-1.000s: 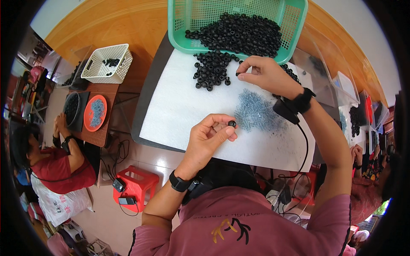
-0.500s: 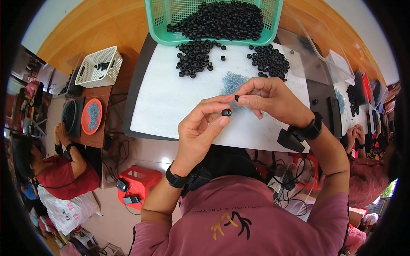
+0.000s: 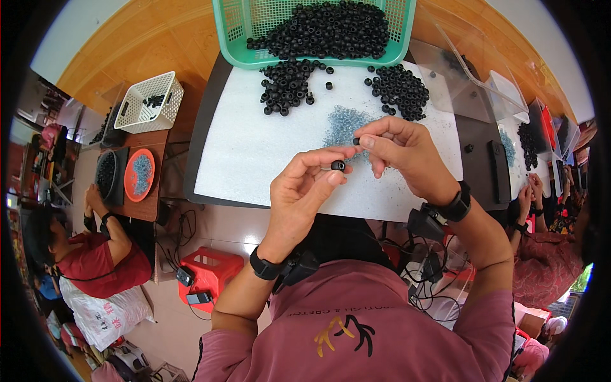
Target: Assembling small black plastic or rubber components by inserting blue fiber/strands into them.
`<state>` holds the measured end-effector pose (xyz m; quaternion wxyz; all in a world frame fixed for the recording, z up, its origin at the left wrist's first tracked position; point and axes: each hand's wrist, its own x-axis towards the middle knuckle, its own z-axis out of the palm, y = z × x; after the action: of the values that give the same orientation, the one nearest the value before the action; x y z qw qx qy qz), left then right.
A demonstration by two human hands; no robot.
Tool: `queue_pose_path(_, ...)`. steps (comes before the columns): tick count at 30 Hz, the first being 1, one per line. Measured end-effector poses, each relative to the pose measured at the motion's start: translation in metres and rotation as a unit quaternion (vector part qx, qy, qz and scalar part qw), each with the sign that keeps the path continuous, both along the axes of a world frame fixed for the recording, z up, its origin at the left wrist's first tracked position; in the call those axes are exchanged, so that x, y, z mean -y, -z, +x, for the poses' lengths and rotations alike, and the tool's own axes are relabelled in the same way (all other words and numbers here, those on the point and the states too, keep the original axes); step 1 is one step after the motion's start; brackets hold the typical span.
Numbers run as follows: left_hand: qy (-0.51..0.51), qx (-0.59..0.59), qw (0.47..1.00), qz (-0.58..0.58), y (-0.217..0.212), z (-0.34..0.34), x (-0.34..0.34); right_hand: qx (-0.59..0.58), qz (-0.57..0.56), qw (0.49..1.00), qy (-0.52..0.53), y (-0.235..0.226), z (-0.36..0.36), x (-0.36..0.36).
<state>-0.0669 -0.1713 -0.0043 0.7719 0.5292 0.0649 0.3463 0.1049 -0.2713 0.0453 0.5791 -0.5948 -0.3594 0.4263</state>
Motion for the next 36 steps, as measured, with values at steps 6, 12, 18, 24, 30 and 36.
queue_pose_path(6, 0.009, -0.008, 1.000, -0.003, 0.001, -0.003, -0.005, -0.048, -0.024, 0.999, -0.009, 0.000, 0.000, 0.002)
queue_pose_path(12, 0.015, 0.002, 1.000, -0.015, 0.004, -0.001, -0.004, 0.015, 0.012, 1.000, 0.016, 0.011, -0.006, -0.004)
queue_pose_path(18, -0.025, -0.017, 1.000, 0.006, 0.009, 0.004, -0.004, 0.024, 0.020, 0.999, 0.016, 0.011, -0.012, -0.007)
queue_pose_path(24, -0.025, 0.000, 0.999, 0.020, 0.010, 0.005, -0.003, 0.008, -0.003, 1.000, 0.019, 0.010, -0.013, -0.008)
queue_pose_path(30, 0.004, -0.005, 0.999, -0.031, 0.010, 0.006, -0.005, -0.059, -0.020, 0.998, -0.019, 0.012, 0.000, -0.010)
queue_pose_path(36, 0.062, 0.018, 0.990, -0.124, 0.010, 0.007, -0.010, -0.040, -0.021, 0.999, -0.031, 0.012, 0.004, -0.008)
